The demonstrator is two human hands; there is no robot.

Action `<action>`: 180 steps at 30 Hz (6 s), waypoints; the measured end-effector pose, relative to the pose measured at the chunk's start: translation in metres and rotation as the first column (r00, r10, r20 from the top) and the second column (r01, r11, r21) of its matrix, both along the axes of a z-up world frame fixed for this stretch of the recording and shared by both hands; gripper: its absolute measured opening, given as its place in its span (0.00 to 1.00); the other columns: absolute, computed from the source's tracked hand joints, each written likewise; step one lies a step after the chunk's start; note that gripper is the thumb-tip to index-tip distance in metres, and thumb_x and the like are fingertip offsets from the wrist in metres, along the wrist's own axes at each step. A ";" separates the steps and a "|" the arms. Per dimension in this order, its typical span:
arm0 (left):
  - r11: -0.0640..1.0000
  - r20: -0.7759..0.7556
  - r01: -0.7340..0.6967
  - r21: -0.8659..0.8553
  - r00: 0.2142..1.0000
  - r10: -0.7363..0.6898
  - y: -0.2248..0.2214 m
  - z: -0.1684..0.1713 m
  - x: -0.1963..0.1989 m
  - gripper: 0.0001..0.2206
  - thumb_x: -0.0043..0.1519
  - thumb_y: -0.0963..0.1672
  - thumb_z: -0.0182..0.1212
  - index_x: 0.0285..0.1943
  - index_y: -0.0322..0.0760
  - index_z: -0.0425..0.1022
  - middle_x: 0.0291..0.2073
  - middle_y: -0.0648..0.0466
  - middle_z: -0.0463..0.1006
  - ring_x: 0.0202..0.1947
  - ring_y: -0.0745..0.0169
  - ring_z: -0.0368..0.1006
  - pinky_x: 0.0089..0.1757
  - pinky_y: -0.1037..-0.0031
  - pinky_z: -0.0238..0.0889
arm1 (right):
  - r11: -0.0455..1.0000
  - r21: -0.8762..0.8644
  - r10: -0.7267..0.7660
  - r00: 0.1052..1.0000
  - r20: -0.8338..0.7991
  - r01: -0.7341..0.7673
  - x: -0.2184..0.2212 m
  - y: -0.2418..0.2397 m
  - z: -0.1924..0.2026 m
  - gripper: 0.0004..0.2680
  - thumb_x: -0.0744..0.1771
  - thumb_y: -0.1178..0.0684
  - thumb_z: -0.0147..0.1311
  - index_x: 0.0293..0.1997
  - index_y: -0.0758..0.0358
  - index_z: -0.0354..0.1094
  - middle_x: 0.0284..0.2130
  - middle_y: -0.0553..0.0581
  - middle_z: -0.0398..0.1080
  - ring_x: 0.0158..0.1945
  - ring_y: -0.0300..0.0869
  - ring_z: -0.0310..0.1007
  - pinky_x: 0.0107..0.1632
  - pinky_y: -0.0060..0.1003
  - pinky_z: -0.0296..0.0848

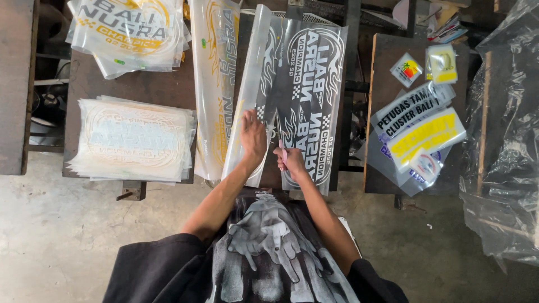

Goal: The person cuts various graphic stickers from large sheets using scissors on a production floor, handling several different sticker designs one at a time.

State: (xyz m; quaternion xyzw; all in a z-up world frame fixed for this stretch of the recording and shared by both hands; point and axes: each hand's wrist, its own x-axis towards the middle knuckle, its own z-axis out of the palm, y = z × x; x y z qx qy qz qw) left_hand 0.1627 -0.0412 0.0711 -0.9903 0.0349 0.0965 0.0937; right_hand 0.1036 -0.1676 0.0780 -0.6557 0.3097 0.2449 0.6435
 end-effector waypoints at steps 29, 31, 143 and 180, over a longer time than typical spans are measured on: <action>0.774 -0.099 0.070 -0.630 0.981 -0.170 0.013 -0.142 0.046 0.06 0.60 0.50 0.58 0.36 0.53 0.79 0.40 0.58 0.68 0.46 0.57 0.67 0.55 0.52 0.48 | 0.998 -0.025 -0.047 0.998 0.050 0.049 0.039 0.019 0.005 0.15 0.65 0.48 0.65 0.19 0.61 0.65 0.10 0.52 0.60 0.11 0.35 0.62 0.17 0.26 0.63; 0.773 -0.133 0.057 -0.632 0.975 -0.181 0.016 -0.142 0.050 0.07 0.61 0.51 0.57 0.38 0.54 0.79 0.41 0.57 0.69 0.47 0.58 0.68 0.55 0.52 0.47 | 0.998 -0.047 -0.039 0.997 0.068 0.042 0.040 0.022 -0.002 0.15 0.65 0.47 0.66 0.19 0.61 0.65 0.10 0.53 0.61 0.11 0.35 0.63 0.18 0.25 0.62; 0.682 -0.266 -0.050 -0.729 0.940 -0.214 0.033 -0.130 0.064 0.08 0.59 0.51 0.57 0.37 0.55 0.81 0.38 0.58 0.71 0.48 0.59 0.70 0.56 0.50 0.48 | 0.966 -0.018 -0.252 0.953 0.169 0.259 0.291 0.030 -0.039 0.19 0.59 0.44 0.74 0.18 0.63 0.61 0.10 0.52 0.57 0.10 0.34 0.58 0.15 0.26 0.58; 0.810 0.173 -0.034 -0.585 0.971 0.165 0.037 0.001 0.024 0.04 0.55 0.47 0.64 0.29 0.49 0.81 0.68 0.49 0.59 0.73 0.34 0.41 0.61 0.40 0.38 | 0.904 -0.424 0.196 0.931 0.309 -0.050 0.162 0.006 0.001 0.18 0.65 0.39 0.67 0.19 0.58 0.66 0.11 0.51 0.66 0.14 0.36 0.66 0.21 0.26 0.63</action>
